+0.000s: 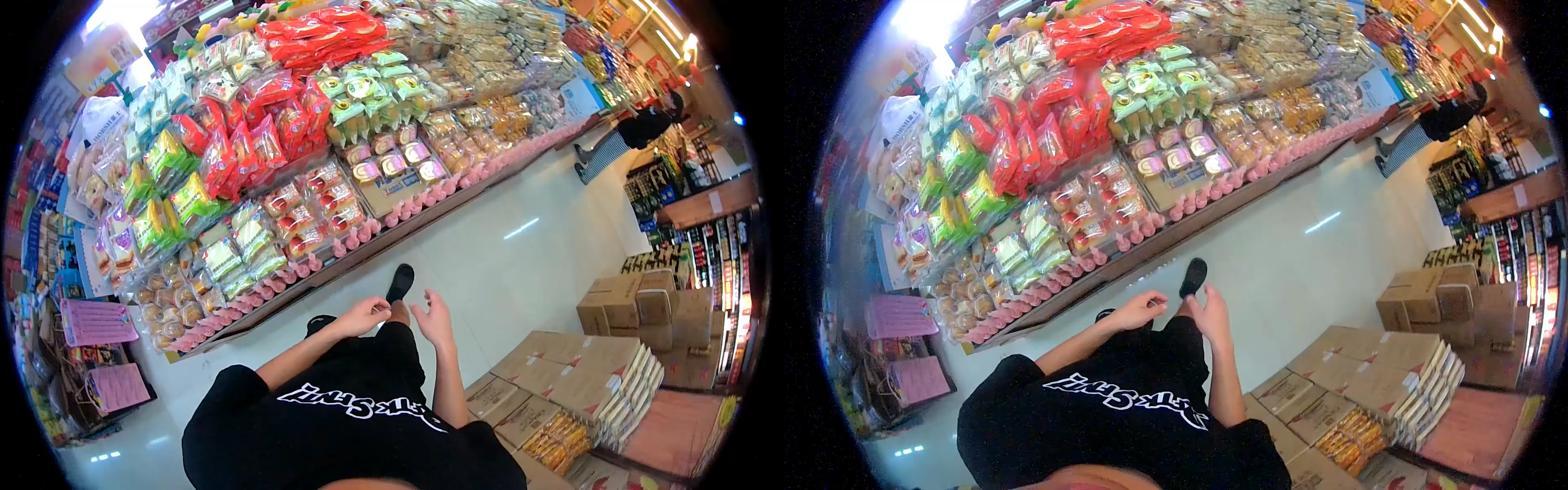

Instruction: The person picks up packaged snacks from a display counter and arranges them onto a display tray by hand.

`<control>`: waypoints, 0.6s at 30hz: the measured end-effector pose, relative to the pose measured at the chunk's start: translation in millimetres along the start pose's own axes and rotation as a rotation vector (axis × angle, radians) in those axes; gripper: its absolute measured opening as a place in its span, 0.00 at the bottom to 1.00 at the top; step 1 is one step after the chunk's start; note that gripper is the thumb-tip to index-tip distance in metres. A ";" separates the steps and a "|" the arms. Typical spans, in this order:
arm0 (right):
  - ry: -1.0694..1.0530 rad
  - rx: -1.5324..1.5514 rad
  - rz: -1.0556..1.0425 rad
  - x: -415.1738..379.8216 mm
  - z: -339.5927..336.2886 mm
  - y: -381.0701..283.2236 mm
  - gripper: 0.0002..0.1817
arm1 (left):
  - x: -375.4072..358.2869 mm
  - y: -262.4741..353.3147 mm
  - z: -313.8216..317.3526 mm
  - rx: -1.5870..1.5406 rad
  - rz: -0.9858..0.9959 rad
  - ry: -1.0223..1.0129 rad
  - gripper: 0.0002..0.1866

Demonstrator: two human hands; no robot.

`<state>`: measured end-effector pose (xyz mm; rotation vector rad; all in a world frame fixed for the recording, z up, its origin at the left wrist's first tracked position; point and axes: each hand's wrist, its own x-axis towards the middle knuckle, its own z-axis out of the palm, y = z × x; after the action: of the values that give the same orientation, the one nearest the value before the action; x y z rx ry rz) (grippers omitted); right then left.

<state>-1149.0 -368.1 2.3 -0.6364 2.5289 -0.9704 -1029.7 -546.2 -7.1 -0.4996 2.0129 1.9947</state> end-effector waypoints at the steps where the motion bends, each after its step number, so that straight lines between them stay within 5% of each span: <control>1: 0.054 0.007 -0.043 21.3 -2.7 2.0 0.29 | 9.8 2.9 -2.7 -0.029 0.006 0.032 0.19; 8: 0.249 0.109 -0.244 183.5 -33.6 -1.4 0.26 | 98.2 47.1 -28.6 -0.123 -0.102 0.292 0.17; 12: 0.147 0.164 -0.318 271.9 -71.5 -23.0 0.25 | 159.5 82.1 -42.0 -0.243 0.055 0.430 0.16; 18: -0.095 0.032 -0.298 393.5 -65.4 -18.2 0.29 | 266.0 122.9 -82.1 -0.498 -0.197 0.414 0.15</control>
<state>-1503.4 -551.8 -4.2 -1.0464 2.3732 -1.0479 -1317.9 -644.0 -5.4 -1.2537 1.5510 2.4073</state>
